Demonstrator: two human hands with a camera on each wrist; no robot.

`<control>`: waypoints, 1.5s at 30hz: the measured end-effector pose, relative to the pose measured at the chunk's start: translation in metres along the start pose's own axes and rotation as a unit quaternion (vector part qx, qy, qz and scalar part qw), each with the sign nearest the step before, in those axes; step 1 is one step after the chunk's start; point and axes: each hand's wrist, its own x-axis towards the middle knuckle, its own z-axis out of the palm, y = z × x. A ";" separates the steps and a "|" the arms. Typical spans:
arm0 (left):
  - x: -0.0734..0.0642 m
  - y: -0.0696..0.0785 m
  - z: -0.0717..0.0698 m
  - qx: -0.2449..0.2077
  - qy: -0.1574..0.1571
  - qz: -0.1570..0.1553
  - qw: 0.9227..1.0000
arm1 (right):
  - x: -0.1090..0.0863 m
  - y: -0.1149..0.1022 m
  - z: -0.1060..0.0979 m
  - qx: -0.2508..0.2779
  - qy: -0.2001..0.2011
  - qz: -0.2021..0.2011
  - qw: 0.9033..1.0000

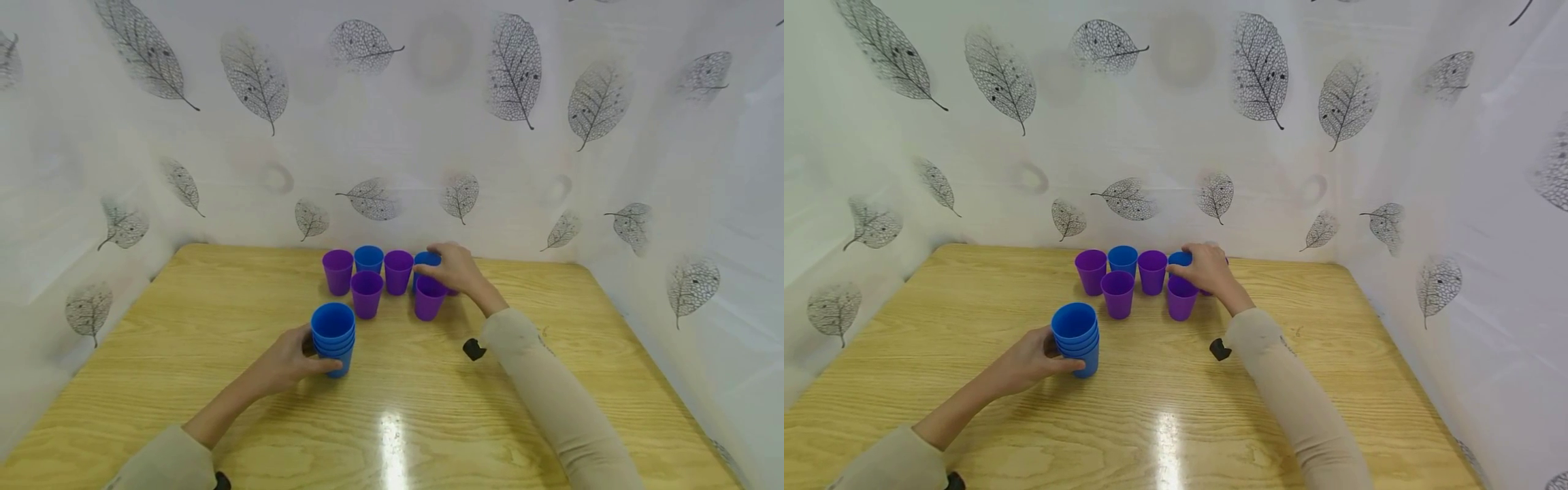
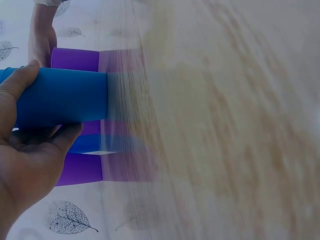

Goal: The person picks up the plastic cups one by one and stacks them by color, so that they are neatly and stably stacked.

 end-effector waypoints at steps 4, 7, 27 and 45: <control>0.000 0.000 0.000 0.000 0.001 0.000 1.000 | 0.002 0.000 -0.001 0.001 -0.014 0.007 1.000; 0.001 0.000 0.001 -0.001 -0.001 0.003 1.000 | 0.003 0.000 -0.002 -0.001 -0.019 0.013 1.000; 0.003 0.000 0.001 0.003 -0.001 0.005 1.000 | 0.000 -0.002 -0.017 0.068 0.069 -0.032 0.995; 0.001 0.000 0.000 0.002 0.002 -0.003 1.000 | -0.034 -0.023 -0.059 0.140 0.211 -0.095 0.963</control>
